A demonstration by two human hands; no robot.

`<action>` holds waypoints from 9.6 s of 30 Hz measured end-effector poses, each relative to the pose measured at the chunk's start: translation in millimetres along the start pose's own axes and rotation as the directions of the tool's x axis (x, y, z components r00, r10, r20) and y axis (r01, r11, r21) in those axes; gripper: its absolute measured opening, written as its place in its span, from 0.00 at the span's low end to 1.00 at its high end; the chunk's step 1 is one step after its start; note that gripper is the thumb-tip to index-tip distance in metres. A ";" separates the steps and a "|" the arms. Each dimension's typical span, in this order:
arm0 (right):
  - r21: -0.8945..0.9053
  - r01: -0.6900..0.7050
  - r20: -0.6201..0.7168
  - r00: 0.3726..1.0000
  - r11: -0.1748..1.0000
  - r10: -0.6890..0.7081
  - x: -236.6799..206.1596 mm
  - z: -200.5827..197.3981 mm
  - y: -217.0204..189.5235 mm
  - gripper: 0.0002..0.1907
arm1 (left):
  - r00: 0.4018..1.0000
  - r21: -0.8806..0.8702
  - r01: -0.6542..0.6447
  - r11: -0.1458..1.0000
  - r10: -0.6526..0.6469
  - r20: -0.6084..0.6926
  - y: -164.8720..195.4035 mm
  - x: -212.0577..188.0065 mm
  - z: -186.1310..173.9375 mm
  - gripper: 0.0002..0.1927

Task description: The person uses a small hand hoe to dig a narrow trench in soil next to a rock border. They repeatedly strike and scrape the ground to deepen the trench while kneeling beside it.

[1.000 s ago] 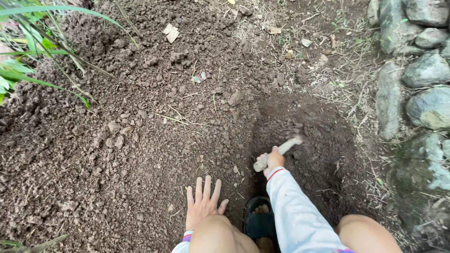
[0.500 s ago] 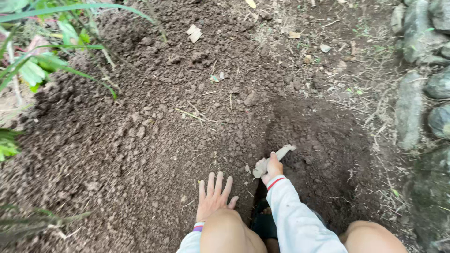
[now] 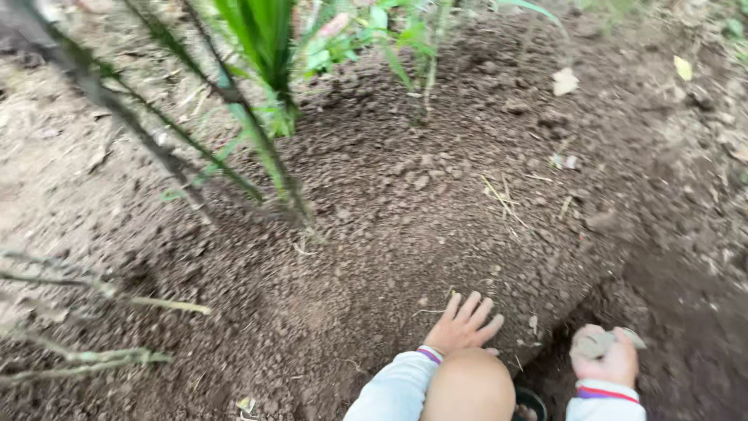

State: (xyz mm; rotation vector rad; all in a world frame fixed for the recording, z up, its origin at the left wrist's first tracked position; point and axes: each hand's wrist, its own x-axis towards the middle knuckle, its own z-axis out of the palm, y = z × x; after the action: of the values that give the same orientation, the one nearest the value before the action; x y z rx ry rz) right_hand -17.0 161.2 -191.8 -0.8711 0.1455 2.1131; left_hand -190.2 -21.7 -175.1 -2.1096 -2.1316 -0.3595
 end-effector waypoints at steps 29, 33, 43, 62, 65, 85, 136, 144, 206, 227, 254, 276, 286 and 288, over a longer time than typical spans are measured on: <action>-0.507 0.490 -0.205 0.730 0.709 -0.652 -35.5 -101.1 -17.8 0.15 | 0.997 -0.104 0.024 0.994 -0.016 0.080 17.5 15.1 24.6 0.39; -0.391 0.441 -0.418 0.697 0.808 -0.582 -13.7 -150.8 -13.7 0.23 | 0.995 -0.100 0.047 0.994 -0.037 0.097 20.1 13.3 28.1 0.37; -0.260 0.227 -0.525 0.782 0.939 -0.335 38.6 -109.5 35.3 0.25 | 0.991 -0.060 0.058 0.996 -0.051 0.125 18.4 17.2 25.0 0.35; -0.195 -0.019 -0.151 0.988 0.981 -0.011 22.7 -114.6 36.2 0.21 | 0.993 -0.030 0.045 0.999 -0.042 0.108 20.4 19.3 17.4 0.35; -0.261 0.032 -0.072 0.996 0.965 -0.053 12.8 -108.9 23.4 0.22 | 0.992 -0.049 0.051 0.998 -0.045 0.114 21.9 24.0 5.3 0.36; -0.764 0.400 0.487 0.872 0.507 0.045 -93.4 133.3 188.1 0.09 | 0.981 0.142 0.093 0.985 -0.115 0.155 -4.0 27.9 -38.5 0.36; -0.017 -0.072 -0.210 0.975 0.997 0.067 23.8 -114.3 43.1 0.19 | 0.989 -0.079 0.074 0.994 -0.063 0.133 11.7 16.8 43.1 0.36; -0.166 0.145 0.068 0.988 0.975 -0.136 -22.4 -40.3 31.2 0.14 | 0.994 -0.089 0.050 0.995 -0.042 0.098 5.7 17.0 22.2 0.37; 0.449 0.474 -0.458 0.850 -0.758 0.260 84.4 31.9 -29.9 0.18 | 0.969 -0.079 0.127 0.989 -0.107 0.222 9.4 10.7 66.2 0.34; 0.002 -0.029 -0.427 0.904 -1.000 -0.027 78.6 -29.8 -186.3 0.39 | 0.969 -0.054 0.116 0.992 -0.101 0.226 7.7 -0.5 83.8 0.34; 0.321 -0.275 -0.176 0.923 -0.906 -0.343 43.9 -39.2 -271.8 0.28 | 0.971 0.041 0.077 0.996 -0.084 0.224 21.2 3.6 88.8 0.33; 0.182 -0.427 -0.363 0.808 -0.886 -0.464 44.6 -63.9 -248.6 0.40 | 0.973 -0.023 0.093 0.995 -0.086 0.214 14.7 -5.9 92.5 0.33; -0.840 -0.245 -0.234 0.969 -0.484 -0.085 27.8 -88.2 -220.7 0.20 | 0.970 0.017 0.092 0.996 -0.094 0.222 20.5 9.3 77.1 0.34; -0.989 -0.103 -0.064 0.948 -0.108 -0.311 23.1 -97.0 -189.0 0.17 | 0.962 0.023 0.097 0.995 -0.100 0.256 24.4 13.0 73.2 0.34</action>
State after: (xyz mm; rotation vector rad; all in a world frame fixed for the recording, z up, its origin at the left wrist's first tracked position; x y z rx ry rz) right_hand 163.9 262.4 -243.8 -1.9646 -1.6649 1.5330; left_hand -160.2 9.4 -240.4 -2.1527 -2.3781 -0.0862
